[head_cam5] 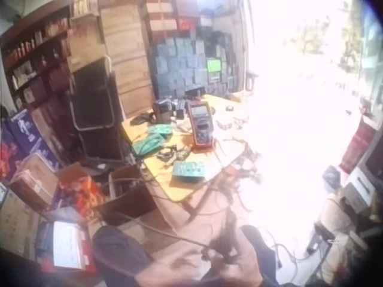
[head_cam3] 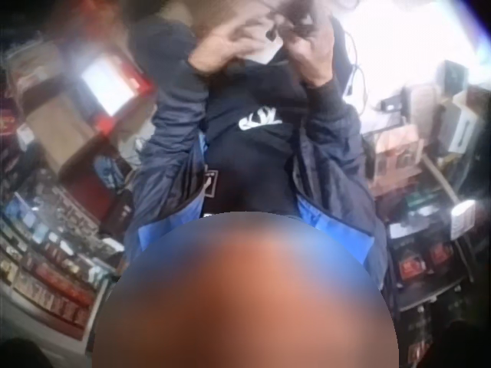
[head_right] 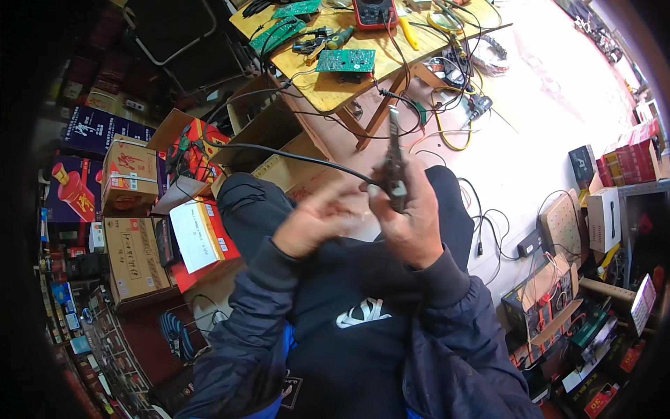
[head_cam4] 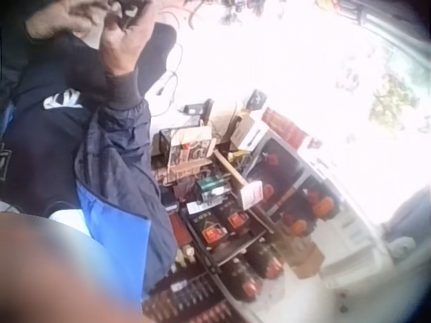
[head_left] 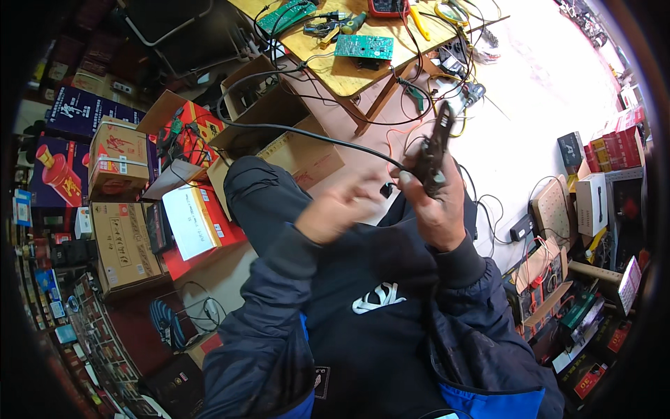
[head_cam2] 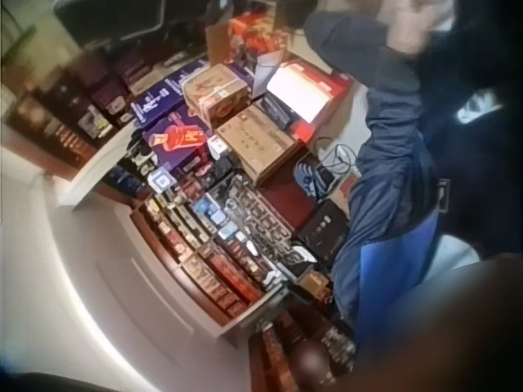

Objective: The person strips wire ends with pliers, connects a power adapter to a circuit board, and uses a multimeter to measure voltage on the board. The person handles multiple wires and circuit boards on a cluttered workbench.

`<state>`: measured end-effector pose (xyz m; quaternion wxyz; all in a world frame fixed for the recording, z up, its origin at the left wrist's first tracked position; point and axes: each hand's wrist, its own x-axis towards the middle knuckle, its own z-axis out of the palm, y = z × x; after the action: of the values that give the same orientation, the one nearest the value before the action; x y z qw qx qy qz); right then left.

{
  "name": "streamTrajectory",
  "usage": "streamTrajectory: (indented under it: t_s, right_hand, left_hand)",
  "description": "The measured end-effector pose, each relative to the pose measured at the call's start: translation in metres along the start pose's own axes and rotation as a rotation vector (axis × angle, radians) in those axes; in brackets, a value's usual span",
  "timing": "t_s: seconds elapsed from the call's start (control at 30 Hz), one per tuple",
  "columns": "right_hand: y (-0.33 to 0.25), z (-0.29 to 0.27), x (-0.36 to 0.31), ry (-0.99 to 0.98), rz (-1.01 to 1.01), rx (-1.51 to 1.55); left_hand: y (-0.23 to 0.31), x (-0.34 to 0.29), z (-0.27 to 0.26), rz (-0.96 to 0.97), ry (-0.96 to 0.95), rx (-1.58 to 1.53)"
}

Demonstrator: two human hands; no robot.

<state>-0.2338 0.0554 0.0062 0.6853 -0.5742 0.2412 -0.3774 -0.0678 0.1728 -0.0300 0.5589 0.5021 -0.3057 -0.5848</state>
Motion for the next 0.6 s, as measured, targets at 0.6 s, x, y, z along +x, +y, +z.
streamTrajectory:
  t_s: [0.6]
  right_hand:
    - [0.005, -0.056, -0.002, 0.197, 0.308, 0.011]
  left_hand:
    - [0.026, 0.003, -0.014, 0.406, 0.389, -0.601]
